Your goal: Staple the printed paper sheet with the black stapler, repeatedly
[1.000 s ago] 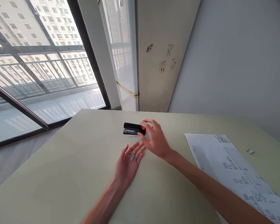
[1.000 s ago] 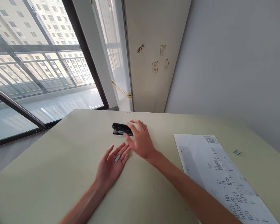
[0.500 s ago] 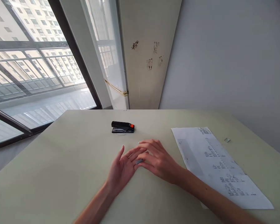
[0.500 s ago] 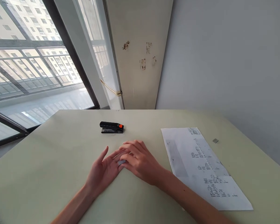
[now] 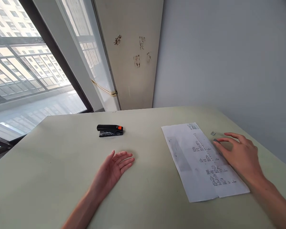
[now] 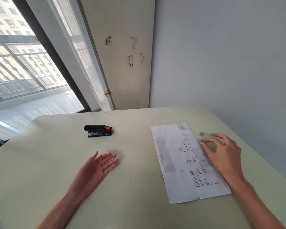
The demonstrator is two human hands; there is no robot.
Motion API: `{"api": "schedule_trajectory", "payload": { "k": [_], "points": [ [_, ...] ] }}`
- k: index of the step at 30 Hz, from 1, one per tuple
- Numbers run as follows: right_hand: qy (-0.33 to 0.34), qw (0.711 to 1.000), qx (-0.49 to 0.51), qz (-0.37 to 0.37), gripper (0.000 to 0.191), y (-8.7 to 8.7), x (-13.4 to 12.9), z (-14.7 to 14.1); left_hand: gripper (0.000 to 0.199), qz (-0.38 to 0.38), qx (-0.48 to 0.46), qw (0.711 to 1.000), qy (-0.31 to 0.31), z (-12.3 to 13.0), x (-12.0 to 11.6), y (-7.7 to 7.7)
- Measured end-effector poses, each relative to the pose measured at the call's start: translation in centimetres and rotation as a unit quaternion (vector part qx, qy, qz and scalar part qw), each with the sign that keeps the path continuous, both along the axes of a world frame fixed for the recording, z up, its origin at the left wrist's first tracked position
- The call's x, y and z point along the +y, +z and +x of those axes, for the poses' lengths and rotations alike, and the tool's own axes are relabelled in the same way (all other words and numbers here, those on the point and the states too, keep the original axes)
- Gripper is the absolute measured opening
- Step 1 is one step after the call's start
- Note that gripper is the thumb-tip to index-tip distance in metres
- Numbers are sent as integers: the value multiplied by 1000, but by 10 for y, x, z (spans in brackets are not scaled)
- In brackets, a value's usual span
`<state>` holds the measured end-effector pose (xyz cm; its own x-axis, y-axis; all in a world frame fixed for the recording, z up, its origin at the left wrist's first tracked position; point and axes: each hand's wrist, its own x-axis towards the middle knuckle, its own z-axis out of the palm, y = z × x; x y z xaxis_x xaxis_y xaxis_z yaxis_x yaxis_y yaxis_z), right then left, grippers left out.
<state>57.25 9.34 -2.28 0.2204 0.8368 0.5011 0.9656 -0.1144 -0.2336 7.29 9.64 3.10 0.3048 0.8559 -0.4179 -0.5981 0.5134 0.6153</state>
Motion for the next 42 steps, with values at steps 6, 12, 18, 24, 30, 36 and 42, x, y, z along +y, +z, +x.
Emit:
{"api": "schedule_trajectory", "payload": {
  "k": [6, 12, 18, 24, 30, 36, 42],
  "points": [
    [-26, 999, 34, -13, 44, -7, -4, 12, 29, 18, 27, 999, -19, 0, 3, 4],
    [89, 982, 160, -37, 37, 26, 1, -54, 23, 25, 22, 999, -38, -1, 3, 5],
    [199, 951, 206, -119, 34, 29, 10, -102, 24, 32, 30, 997, -61, -7, 4, 3],
    [210, 947, 203, -136, 33, 16, 9, -109, 20, 29, 41, 997, -62, -10, 5, 5],
    [214, 944, 207, -141, 37, 16, 8, -107, 21, 26, 46, 996, -68, -10, 4, 6],
    [215, 946, 201, -133, 37, 18, 7, -108, 21, 34, 47, 996, -70, -11, 4, 5],
    [220, 943, 205, -140, 35, 20, 5, -109, 21, 30, 48, 996, -74, -10, 5, 7]
  ]
}}
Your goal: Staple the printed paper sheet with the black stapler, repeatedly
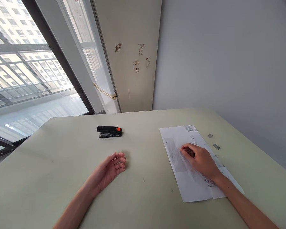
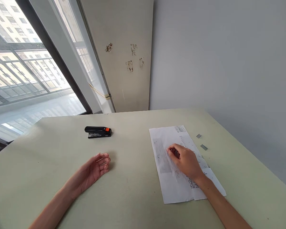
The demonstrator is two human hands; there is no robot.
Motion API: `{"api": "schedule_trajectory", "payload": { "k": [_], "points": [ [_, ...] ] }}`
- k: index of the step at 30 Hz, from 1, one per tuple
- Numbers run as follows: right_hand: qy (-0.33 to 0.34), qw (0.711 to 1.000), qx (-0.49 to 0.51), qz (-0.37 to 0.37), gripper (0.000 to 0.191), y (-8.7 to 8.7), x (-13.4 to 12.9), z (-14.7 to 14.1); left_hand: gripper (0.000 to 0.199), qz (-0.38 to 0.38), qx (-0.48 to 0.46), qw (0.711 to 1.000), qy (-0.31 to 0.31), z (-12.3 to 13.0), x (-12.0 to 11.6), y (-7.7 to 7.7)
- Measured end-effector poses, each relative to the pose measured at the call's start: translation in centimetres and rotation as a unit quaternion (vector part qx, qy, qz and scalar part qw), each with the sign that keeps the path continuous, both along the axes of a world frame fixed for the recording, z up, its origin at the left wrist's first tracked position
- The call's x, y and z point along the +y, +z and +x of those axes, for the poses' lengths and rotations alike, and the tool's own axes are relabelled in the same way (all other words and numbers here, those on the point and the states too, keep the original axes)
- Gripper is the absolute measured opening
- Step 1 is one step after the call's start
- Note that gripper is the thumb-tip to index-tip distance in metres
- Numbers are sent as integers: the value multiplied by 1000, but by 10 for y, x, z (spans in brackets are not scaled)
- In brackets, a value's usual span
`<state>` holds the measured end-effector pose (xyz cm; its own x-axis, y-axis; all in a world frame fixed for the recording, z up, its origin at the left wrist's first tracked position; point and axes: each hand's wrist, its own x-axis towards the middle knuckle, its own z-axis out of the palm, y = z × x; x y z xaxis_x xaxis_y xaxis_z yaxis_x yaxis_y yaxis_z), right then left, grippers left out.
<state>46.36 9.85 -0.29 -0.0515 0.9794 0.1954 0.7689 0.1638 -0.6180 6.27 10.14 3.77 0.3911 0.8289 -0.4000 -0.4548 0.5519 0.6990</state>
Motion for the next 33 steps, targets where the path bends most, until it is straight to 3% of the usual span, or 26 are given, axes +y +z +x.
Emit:
{"api": "schedule_trajectory", "payload": {
  "k": [33],
  "points": [
    [-9, 1000, 0, -17, 39, -4, -1, -2, 25, -2, -27, 1000, -5, -3, -3, -3]
  ]
}}
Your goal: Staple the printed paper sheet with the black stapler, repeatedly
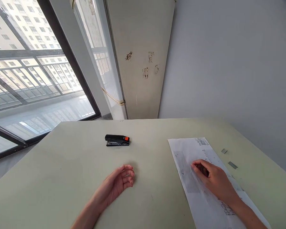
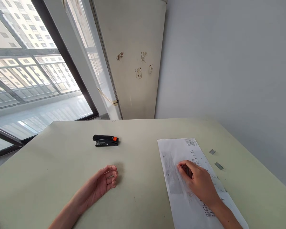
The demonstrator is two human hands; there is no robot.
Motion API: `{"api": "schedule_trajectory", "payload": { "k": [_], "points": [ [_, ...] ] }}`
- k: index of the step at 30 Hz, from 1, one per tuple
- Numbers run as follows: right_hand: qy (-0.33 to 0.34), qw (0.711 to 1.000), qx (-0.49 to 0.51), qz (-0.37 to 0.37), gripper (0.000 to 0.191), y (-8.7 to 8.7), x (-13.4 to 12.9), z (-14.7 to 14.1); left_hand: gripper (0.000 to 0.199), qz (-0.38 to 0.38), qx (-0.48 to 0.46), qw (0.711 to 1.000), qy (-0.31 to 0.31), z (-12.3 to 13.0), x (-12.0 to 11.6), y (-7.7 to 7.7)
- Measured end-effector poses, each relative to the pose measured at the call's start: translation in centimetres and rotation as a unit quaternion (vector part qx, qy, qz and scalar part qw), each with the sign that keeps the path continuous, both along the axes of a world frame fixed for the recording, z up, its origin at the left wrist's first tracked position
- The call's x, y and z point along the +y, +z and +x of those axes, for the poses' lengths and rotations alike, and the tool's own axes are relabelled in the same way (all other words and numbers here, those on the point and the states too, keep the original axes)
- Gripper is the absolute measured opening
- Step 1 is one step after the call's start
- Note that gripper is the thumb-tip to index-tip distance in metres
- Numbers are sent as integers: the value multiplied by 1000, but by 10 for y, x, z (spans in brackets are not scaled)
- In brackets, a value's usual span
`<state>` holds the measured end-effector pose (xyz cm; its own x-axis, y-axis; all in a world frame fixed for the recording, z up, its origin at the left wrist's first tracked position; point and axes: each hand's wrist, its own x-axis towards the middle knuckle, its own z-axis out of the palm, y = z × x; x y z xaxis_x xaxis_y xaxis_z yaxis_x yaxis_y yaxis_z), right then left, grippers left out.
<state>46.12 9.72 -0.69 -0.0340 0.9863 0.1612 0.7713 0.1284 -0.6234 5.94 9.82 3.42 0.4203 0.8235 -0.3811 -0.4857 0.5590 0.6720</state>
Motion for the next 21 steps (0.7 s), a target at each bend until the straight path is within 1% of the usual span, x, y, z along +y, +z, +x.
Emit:
{"api": "schedule_trajectory", "payload": {
  "k": [5, 10, 17, 21],
  "points": [
    [-12, 1000, 3, -1, 38, -3, 0, -2, 26, 2, -5, 1000, 0, -1, 1, -3],
    [-31, 999, 8, -2, 38, -5, -1, -4, 27, 4, -1, 1000, -4, -1, 0, -3],
    [-26, 1000, 6, -12, 35, -2, -3, -5, 27, -1, 3, 1000, -1, -1, 0, -1],
    [-35, 999, 8, -27, 36, -3, -2, -4, 28, -1, 5, 1000, -1, -1, -1, -2]
  ]
}}
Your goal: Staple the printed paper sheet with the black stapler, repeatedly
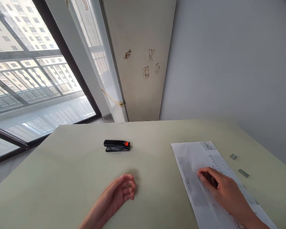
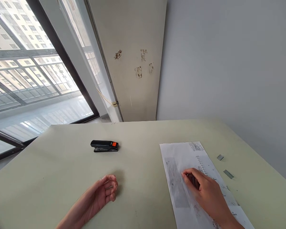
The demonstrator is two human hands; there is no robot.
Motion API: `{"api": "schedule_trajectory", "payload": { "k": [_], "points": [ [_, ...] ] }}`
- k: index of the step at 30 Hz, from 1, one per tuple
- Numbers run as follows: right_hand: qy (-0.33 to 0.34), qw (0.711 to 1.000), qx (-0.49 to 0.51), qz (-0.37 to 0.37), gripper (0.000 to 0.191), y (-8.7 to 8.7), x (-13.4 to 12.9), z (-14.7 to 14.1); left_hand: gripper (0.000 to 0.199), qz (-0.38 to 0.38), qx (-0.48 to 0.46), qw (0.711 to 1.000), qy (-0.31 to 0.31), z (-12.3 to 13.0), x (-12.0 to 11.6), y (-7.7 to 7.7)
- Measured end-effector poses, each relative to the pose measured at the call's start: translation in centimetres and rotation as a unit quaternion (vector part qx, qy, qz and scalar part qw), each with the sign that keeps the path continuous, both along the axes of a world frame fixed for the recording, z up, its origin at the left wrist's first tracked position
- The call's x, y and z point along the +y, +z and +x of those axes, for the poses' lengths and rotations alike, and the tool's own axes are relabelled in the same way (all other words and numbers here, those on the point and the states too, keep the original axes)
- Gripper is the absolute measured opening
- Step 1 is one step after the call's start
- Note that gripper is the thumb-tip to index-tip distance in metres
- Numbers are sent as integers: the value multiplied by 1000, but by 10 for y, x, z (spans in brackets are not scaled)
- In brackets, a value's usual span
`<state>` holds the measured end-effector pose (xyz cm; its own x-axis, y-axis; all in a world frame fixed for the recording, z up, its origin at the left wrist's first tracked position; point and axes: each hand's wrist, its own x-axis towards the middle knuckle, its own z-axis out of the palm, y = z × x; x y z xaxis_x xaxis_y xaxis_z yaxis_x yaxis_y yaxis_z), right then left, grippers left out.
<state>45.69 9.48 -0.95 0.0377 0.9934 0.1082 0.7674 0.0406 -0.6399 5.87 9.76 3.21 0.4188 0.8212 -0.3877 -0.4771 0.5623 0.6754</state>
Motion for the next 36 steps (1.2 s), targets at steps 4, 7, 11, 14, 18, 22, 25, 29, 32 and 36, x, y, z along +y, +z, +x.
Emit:
{"api": "schedule_trajectory", "payload": {
  "k": [4, 7, 11, 14, 18, 22, 25, 29, 32, 36],
  "points": [
    [-1, 1000, 14, -20, 37, 6, -2, -6, 29, 0, -4, 1000, -3, -2, 0, -2],
    [9, 999, 35, -27, 37, 13, -8, -16, 28, -8, -6, 1000, -3, -3, 1, -2],
    [51, 994, 94, -27, 36, 20, -14, -21, 27, -8, -5, 1000, -2, -1, 0, 0],
    [13, 997, 70, 30, 32, 15, -9, -6, 27, -5, -5, 1000, -2, 0, 0, 0],
    [-114, 980, -95, 133, 49, -9, 7, 31, 27, -6, -2, 1000, -4, -1, 1, -1],
    [-157, 950, -218, 156, 76, -38, 17, 63, 27, -3, -2, 1000, -7, -4, 3, -2],
    [-153, 950, -241, 129, 80, -53, 19, 73, 26, -3, -3, 1000, -7, -5, 4, -2],
    [-113, 964, -202, 130, 68, -54, 19, 65, 25, 0, -6, 1000, -10, -4, 5, -3],
    [-93, 971, -165, 143, 56, -41, 18, 52, 26, -2, -3, 1000, -10, -4, 6, -4],
    [-79, 965, -168, 187, 50, -29, 18, 45, 26, -4, 6, 1000, -8, -3, 6, -2]
  ]
}}
